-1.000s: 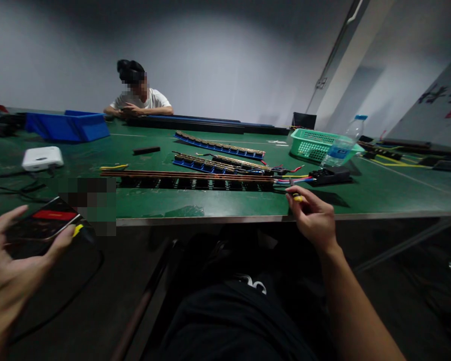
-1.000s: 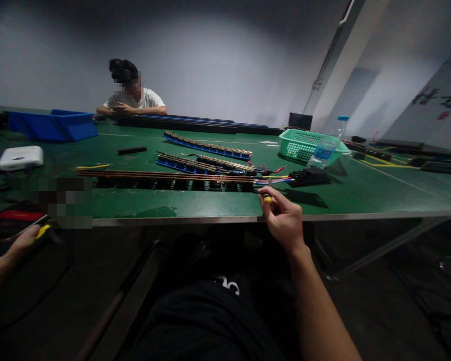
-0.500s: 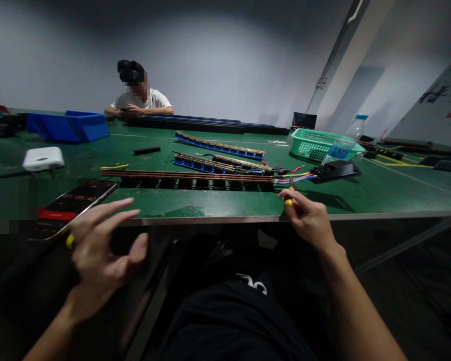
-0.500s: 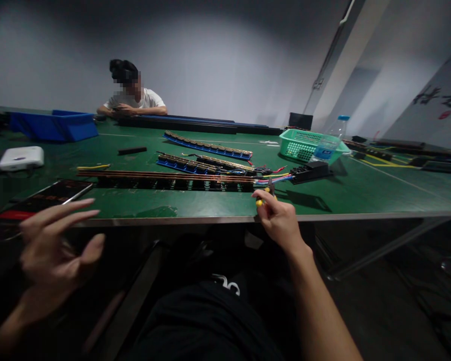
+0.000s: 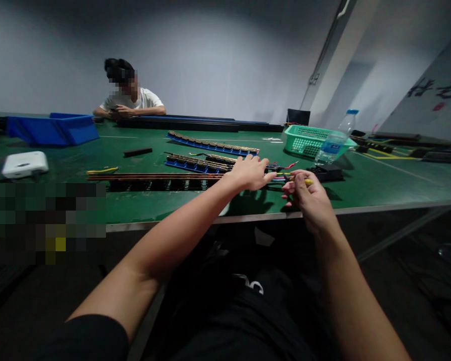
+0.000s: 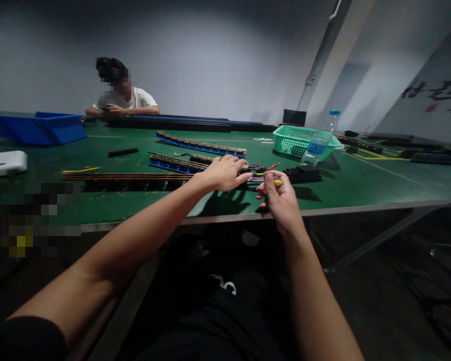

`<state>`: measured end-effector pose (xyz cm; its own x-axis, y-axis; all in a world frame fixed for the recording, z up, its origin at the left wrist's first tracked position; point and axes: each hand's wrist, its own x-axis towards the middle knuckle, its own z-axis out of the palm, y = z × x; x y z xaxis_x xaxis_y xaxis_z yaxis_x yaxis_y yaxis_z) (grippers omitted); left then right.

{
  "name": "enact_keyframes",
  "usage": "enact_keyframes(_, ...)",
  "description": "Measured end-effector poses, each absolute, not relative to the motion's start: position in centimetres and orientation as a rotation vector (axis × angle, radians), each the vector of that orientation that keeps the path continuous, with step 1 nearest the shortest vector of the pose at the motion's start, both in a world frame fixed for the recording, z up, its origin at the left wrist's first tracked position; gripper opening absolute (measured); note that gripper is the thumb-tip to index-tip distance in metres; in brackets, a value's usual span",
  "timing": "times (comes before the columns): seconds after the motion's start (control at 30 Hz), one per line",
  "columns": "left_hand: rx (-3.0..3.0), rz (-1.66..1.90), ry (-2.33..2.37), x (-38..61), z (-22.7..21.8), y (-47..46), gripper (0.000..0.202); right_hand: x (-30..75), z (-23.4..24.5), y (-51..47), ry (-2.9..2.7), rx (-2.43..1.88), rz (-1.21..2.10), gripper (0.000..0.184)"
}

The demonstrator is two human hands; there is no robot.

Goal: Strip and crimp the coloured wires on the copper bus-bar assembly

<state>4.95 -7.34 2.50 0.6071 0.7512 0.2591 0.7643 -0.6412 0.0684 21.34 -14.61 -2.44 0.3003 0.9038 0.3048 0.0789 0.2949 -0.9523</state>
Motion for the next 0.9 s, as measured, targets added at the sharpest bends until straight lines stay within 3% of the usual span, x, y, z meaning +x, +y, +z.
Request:
enact_keyframes(0.27, -2.723, -0.445, -1.677, 7.5, 0.0, -1.2, 0.076, 20.5, -3.1, -13.7, -0.932, -0.971, 0.852, 0.063)
enact_keyframes(0.6, -2.656, -0.589, -1.591, 7.6, -0.1, -1.6, 0.056, 20.3, -2.8, -13.9, -0.794, -0.963, 0.895, 0.064)
enact_keyframes(0.77, -2.659, -0.820, -1.300, 5.0, 2.4, -8.4, 0.046, 20.4, -3.4, -14.6, -1.030, -1.066, 0.731, 0.057)
enact_keyframes(0.9, -2.679, -0.881, -1.126, -2.5, 2.9, -17.0, 0.040, 20.7, -3.8, -14.7, -1.127, -1.086, 0.684, 0.050)
